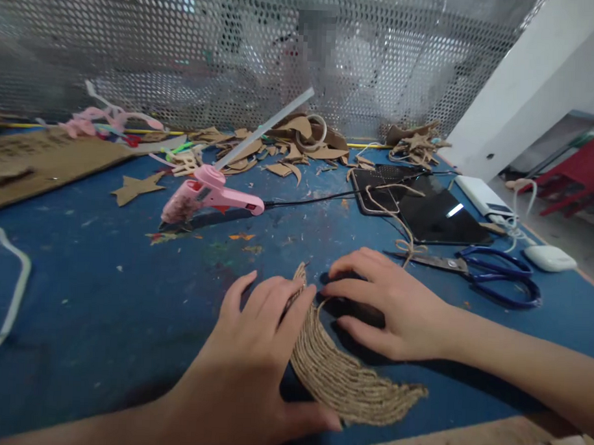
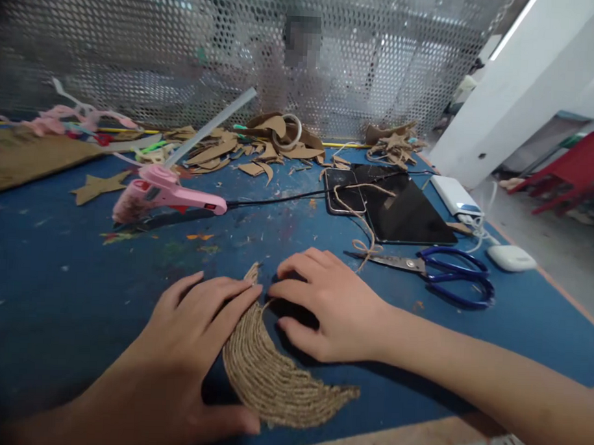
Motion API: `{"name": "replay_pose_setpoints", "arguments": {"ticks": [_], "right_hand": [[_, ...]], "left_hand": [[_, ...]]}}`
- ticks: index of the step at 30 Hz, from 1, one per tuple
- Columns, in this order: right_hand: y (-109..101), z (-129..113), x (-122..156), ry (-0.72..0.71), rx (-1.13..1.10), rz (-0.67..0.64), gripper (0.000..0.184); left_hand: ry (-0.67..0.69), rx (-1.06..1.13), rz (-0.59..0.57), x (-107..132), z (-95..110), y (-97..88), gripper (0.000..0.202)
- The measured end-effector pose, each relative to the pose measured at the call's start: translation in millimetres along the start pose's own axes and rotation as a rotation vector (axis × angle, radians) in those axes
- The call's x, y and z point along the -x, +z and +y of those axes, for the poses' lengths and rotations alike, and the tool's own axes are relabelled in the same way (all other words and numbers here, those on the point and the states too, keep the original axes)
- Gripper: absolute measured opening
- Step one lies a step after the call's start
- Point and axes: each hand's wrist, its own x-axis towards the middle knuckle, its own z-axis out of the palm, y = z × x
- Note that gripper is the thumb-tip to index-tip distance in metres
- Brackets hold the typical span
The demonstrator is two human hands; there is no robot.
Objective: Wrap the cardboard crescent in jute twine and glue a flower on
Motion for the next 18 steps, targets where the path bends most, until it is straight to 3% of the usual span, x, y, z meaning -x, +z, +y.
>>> {"name": "replay_pose_setpoints", "arguments": {"ticks": [2, 5, 7, 10, 13, 18], "right_hand": [[3, 1, 0, -0.067, -0.099, 0.021, 0.021], [8, 4, 0, -0.107, -0.162, -0.008, 0.018], [11, 3, 0, -0.105, -0.132, -0.021, 0.018], [13, 1, -1, -0.1, -0.056, -0.019, 0.022], [15, -1, -3, -0.103, -0.022, -0.011, 0.027], [15, -5, -6, -0.075, -0.007, -0.028, 0.031]], "left_hand": [[-0.027, 0.002, 0.057, 3, 3, 1.3, 0.102], [-0.001, 0.091, 0.048, 4, -10, -2.4, 0.103], [0.058, 0.158, -0.006, 0, -26, -7.8, 0.095], [0.251, 0.186, -0.15, -10, -46, -15.9, 0.069], [0.356, 0.214, -0.263, -18, -51, -20.0, 0.055], [0.276, 0.251, -0.147, -18, -36, -17.0, 0.046]]}}
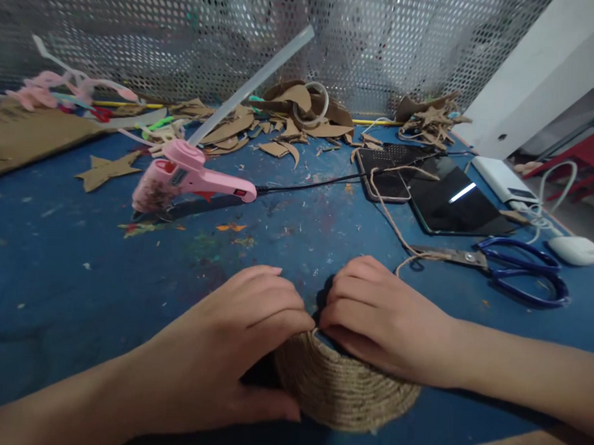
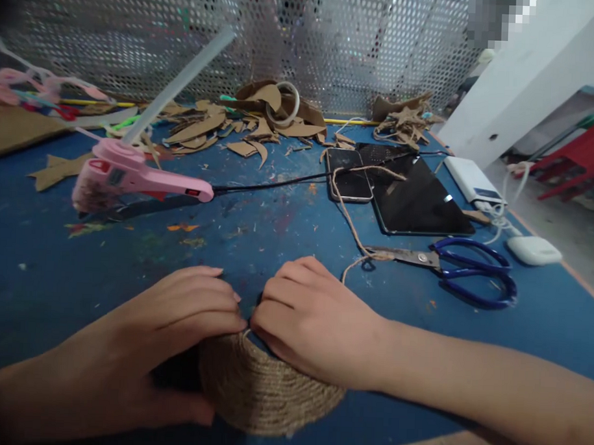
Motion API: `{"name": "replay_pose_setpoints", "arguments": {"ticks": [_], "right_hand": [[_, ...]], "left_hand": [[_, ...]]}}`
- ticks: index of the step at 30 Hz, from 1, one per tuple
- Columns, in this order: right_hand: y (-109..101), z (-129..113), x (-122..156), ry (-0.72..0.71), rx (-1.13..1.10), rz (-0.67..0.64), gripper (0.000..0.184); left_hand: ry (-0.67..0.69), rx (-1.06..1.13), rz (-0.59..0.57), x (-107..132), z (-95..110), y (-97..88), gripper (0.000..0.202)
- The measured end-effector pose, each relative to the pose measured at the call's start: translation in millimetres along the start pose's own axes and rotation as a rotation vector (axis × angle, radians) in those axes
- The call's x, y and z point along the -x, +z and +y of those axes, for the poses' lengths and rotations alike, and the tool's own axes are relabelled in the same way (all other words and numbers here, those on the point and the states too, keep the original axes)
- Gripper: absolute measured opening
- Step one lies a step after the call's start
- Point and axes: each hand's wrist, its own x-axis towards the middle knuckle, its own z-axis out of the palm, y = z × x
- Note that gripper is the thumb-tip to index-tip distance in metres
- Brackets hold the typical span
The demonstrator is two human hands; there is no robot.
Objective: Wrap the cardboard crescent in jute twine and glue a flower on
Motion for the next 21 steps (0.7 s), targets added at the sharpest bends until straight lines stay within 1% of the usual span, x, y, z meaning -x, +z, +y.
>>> {"name": "replay_pose_setpoints", "arguments": {"ticks": [3, 6, 8, 12, 18, 19, 21], "right_hand": [[-7, -1, -1, 0.058, -0.041, -0.058, 0.023], [-15, -1, 0, 0.093, -0.096, -0.133, 0.019], [-18, -1, 0, 0.098, -0.107, -0.156, 0.017], [-18, -4, 0, 0.088, -0.124, -0.164, 0.021], [-20, -11, 0, 0.073, -0.201, -0.185, 0.024], [-20, -11, 0, 0.077, -0.213, -0.191, 0.023], [-20, -10, 1, 0.08, -0.241, -0.195, 0.021]], "left_hand": [[-0.035, -0.016, 0.07, 1, 9, 7.2, 0.047], [-0.052, -0.008, 0.104, 4, 12, 12.3, 0.052], [-0.057, 0.033, 0.102, 6, 12, 13.9, 0.053], [-0.089, 0.102, 0.084, 10, 10, 14.8, 0.046], [-0.169, 0.187, 0.062, 10, 10, 16.3, 0.055], [-0.175, 0.193, 0.06, 10, 10, 16.2, 0.053], [-0.172, 0.194, 0.062, 9, 10, 15.7, 0.043]]}}
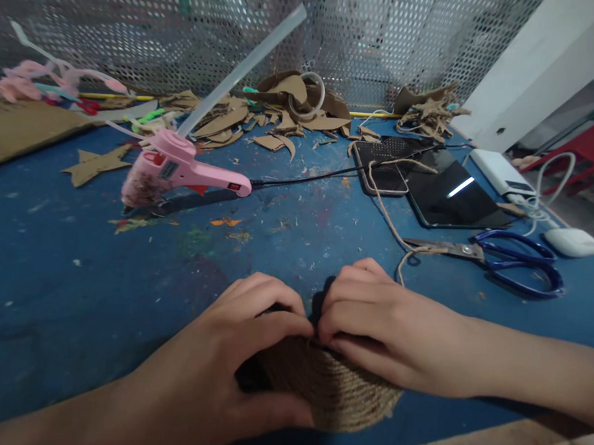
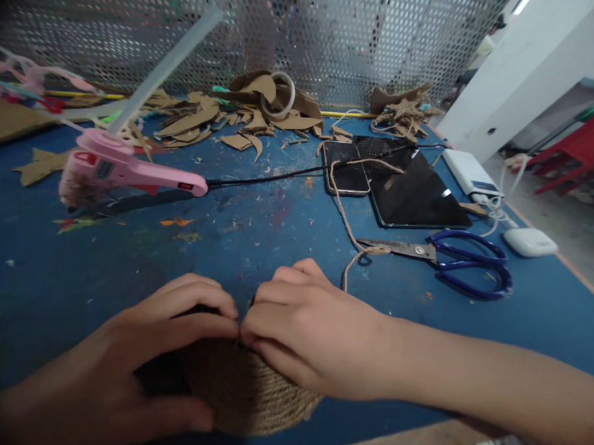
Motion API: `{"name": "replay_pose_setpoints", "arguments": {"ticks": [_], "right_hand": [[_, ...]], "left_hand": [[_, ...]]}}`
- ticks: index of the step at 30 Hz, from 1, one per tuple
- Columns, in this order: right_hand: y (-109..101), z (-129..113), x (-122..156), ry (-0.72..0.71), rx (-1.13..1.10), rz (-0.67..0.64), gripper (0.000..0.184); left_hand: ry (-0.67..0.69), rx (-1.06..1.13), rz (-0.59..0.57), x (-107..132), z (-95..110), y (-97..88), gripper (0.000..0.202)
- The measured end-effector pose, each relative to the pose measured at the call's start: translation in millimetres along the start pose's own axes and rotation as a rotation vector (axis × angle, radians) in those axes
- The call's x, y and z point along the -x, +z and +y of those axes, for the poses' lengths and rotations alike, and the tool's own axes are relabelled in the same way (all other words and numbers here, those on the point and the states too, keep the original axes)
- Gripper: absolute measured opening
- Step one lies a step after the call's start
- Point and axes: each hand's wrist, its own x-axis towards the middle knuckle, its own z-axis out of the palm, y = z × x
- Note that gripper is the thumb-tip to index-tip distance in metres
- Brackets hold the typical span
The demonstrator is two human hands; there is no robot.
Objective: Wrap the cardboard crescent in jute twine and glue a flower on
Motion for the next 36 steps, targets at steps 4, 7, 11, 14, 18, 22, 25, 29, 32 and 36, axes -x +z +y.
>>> {"name": "replay_pose_setpoints", "arguments": {"ticks": [4, 7, 11, 14, 18, 22, 25, 29, 32, 36], "right_hand": [[0, 1, 1, -0.005, -0.059, 0.004, 0.017], [2, -1, 4, -0.002, -0.07, 0.028, 0.014], [7, -2, 9, -0.028, -0.029, 0.076, 0.016], [10, 0, 12, -0.03, -0.016, 0.097, 0.017], [10, 2, 16, -0.009, -0.028, 0.099, 0.014], [7, 4, 20, -0.015, -0.042, 0.088, 0.011], [5, 7, 20, 0.025, -0.106, 0.108, 0.011], [5, 12, 19, -0.048, -0.144, 0.111, 0.011], [6, 14, 19, -0.133, -0.112, 0.103, 0.012], [7, 15, 19, -0.12, -0.128, 0.103, 0.013]], "left_hand": [[0.046, -0.012, 0.014, -2, 0, -0.6, 0.028], [0.076, 0.0, 0.023, -3, -1, -0.9, 0.026], [0.096, 0.001, 0.023, -4, -1, -1.7, 0.021], [0.099, -0.003, 0.022, -4, 0, -2.5, 0.019], [0.093, 0.005, 0.02, -5, 0, -2.2, 0.019], [0.089, 0.022, 0.034, -4, -1, -0.7, 0.015], [0.093, 0.03, 0.048, -3, -2, 0.2, 0.014], [0.113, -0.006, 0.055, -1, -4, 1.6, 0.016], [0.135, -0.045, 0.086, 0, -4, 2.4, 0.019], [0.206, -0.11, 0.101, 0, -5, 0.0, 0.013]]}}
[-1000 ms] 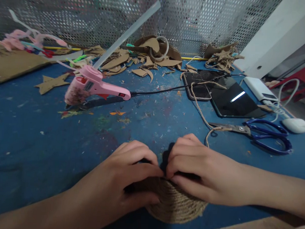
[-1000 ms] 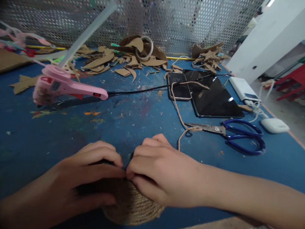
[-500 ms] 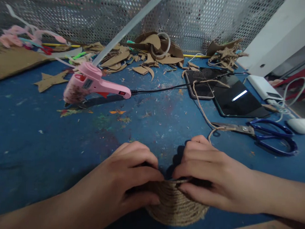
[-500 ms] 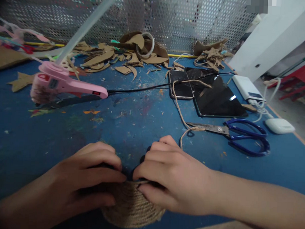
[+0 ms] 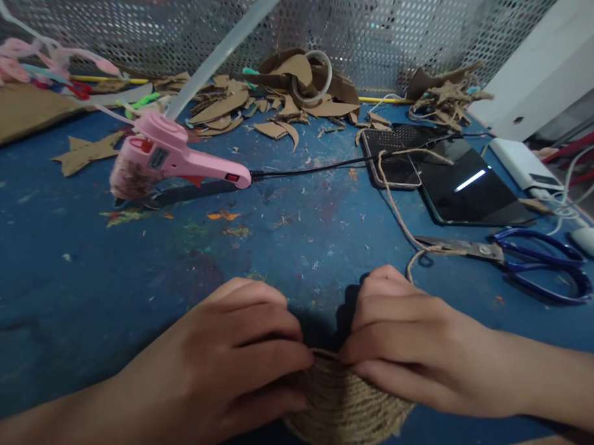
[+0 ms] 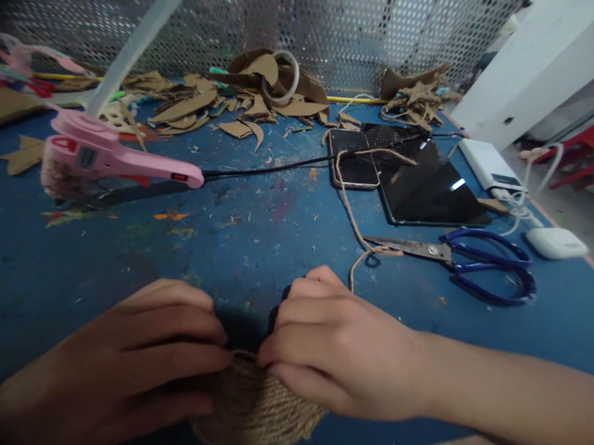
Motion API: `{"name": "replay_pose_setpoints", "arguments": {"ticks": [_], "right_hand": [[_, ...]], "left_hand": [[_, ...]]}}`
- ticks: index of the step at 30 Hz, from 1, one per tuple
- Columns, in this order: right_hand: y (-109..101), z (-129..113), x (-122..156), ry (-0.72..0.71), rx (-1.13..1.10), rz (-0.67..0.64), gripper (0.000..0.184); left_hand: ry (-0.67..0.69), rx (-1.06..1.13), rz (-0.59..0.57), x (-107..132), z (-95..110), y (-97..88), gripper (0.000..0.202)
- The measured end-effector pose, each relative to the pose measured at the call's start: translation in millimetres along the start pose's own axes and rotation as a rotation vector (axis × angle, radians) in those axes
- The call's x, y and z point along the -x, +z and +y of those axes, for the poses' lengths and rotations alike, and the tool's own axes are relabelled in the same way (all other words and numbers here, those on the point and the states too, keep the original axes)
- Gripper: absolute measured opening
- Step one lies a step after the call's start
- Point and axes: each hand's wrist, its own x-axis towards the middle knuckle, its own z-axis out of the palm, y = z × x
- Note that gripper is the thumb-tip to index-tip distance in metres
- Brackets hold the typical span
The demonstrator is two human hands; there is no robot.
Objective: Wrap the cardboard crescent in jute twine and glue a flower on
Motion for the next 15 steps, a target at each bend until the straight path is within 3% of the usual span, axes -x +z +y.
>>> {"name": "replay_pose_setpoints", "arguments": {"ticks": [6, 10, 15], "right_hand": [[0.9, -2.6, 0.0, 0.048, 0.034, -0.011, 0.015], [4.2, -5.5, -0.1, 0.141, 0.057, 0.008, 0.017], [9.3, -7.9, -0.9, 0.151, 0.048, 0.028, 0.017]], "left_hand": [[0.083, -0.082, -0.01, -1.3, -0.2, -5.6, 0.012], [0.075, -0.078, -0.009, -2.0, 1.4, -5.7, 0.012], [0.005, -0.036, 0.005, -5.0, 4.3, -0.6, 0.008]]}}
